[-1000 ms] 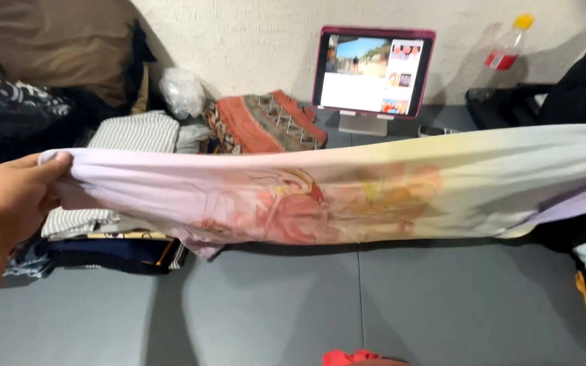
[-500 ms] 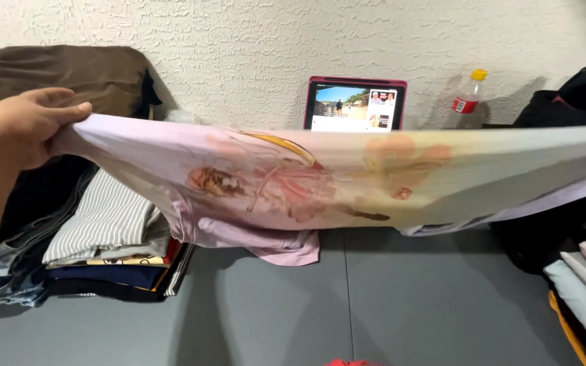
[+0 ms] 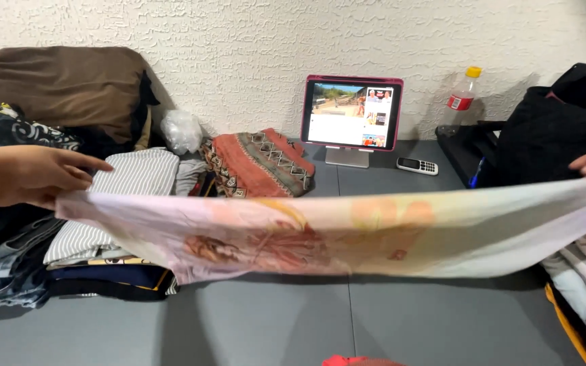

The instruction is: Folding various items of clothing and stacking them neatly on a workspace table.

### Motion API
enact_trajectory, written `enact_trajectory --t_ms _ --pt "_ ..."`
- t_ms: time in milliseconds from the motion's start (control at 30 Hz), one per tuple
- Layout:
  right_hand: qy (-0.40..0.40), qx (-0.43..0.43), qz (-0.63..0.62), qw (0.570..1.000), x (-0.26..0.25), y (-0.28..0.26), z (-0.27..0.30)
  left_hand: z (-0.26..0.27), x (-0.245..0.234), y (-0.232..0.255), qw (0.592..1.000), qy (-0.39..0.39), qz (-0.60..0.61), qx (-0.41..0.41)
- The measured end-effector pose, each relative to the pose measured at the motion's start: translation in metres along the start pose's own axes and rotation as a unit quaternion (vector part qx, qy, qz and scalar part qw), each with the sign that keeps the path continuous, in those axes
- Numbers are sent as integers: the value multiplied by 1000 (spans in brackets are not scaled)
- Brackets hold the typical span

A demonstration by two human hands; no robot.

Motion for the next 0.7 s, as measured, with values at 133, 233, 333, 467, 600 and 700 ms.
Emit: enact_trajectory --t_ms 133,233,333,467,600,700 --pt "-3 8 5 1000 5 -88 -66 24 36 43 991 -93 -80 -51" --pt "18 -96 46 994 75 -207 45 -89 56 34 986 -127 -74 -82" --pt "-50 -112 -69 990 65 -217 -19 -142 86 57 990 -117 -67 -40" --pt "-71 -109 -88 988 34 -229 4 -175 34 103 995 -79 -43 30" --pt "-99 -100 -107 984 -44 -217 13 -140 -5 113 994 -48 -16 99" --pt "-127 -88 -125 980 -56 -195 24 -110 -37 94 989 -24 -2 143"
Point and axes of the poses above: each hand's wrist, its own z-axis away from the middle knuckle, its own x-axis out of the palm, y = z × x, the point moved 5 cm from there along -z, towards the middle knuckle, and after that the axes turned 4 degrees about x, right-handed, at the moved point
